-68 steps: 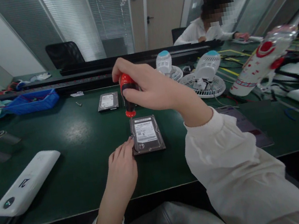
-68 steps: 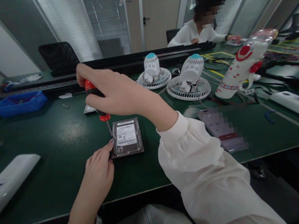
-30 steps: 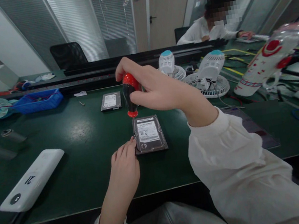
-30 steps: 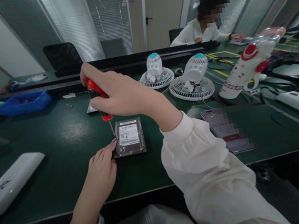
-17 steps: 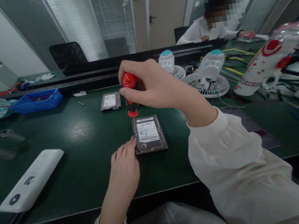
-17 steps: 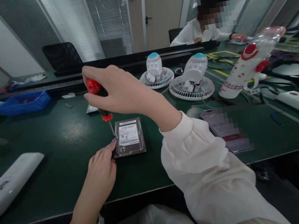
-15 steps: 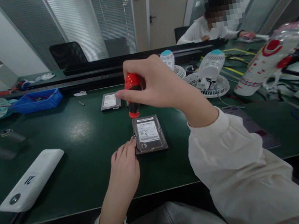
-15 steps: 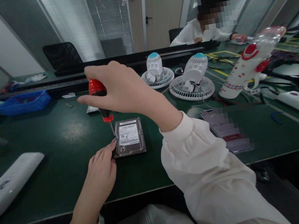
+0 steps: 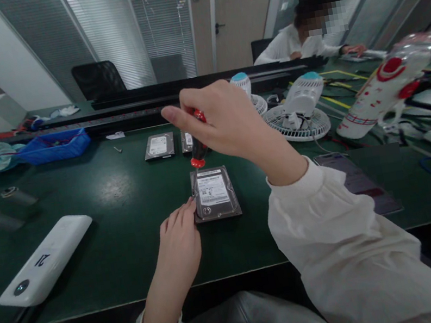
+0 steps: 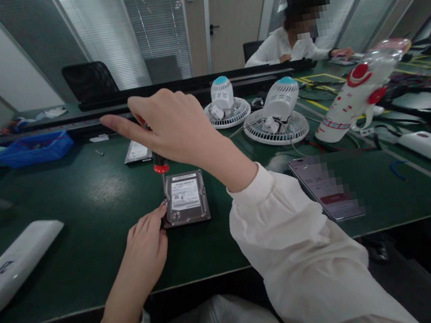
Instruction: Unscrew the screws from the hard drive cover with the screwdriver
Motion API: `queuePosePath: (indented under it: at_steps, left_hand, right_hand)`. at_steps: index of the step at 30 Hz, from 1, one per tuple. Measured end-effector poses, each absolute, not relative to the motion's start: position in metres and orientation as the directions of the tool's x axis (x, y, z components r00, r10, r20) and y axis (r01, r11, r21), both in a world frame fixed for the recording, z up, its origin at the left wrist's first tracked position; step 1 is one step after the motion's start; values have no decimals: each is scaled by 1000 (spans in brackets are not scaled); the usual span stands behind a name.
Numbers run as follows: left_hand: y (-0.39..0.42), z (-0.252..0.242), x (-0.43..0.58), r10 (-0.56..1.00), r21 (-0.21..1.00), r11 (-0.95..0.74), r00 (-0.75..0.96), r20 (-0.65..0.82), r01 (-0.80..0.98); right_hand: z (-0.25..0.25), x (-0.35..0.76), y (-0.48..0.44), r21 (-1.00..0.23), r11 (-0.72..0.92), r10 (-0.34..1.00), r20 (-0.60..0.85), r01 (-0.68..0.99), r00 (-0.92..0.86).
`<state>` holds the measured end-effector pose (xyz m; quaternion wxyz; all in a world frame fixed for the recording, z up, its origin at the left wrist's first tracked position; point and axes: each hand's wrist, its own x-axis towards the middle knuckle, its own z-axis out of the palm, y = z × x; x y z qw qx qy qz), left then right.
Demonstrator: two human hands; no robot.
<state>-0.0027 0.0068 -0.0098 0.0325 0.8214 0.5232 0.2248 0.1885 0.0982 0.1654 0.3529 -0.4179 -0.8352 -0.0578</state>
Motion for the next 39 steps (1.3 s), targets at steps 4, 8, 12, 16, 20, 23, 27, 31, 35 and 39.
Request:
queuePosePath:
  at_steps: [4, 8, 12, 16, 20, 23, 27, 31, 35, 39]
  left_hand:
    - [7, -10, -3, 876, 290, -449, 352, 330, 845]
    - [7, -11, -3, 872, 283, -450, 347, 346, 847]
    - [7, -11, -4, 874, 279, -450, 354, 333, 848]
    - [7, -9, -3, 873, 274, -453, 360, 328, 848]
    - [7, -9, -3, 874, 270, -451, 361, 325, 851]
    - [7, -8, -3, 877, 265, -448, 361, 319, 854]
    - [7, -8, -4, 880, 273, -447, 362, 308, 852]
    - [6, -8, -3, 878, 282, -447, 354, 323, 849]
    - [6, -8, -3, 877, 289, -449, 355, 324, 845]
    - [7, -8, -3, 880, 292, -446, 357, 313, 846]
  right_hand:
    - [165, 193, 100, -192, 736, 606, 613, 649, -506]
    - [165, 195, 101, -218, 805, 559, 592, 552, -581]
    - [165, 194, 102, -168, 778, 568, 599, 605, -564]
    - [164, 195, 104, -146, 764, 579, 584, 628, -569]
    - [162, 195, 102, -175, 828, 522, 588, 532, -618]
    - [163, 194, 100, -182, 832, 525, 564, 524, -638]
    - [167, 191, 97, -146, 718, 639, 525, 681, -562]
    - [166, 192, 96, -153, 703, 650, 536, 695, -539]
    - [164, 193, 95, -248, 797, 581, 564, 550, -587]
    - [164, 192, 96, -230, 785, 589, 564, 575, -578]
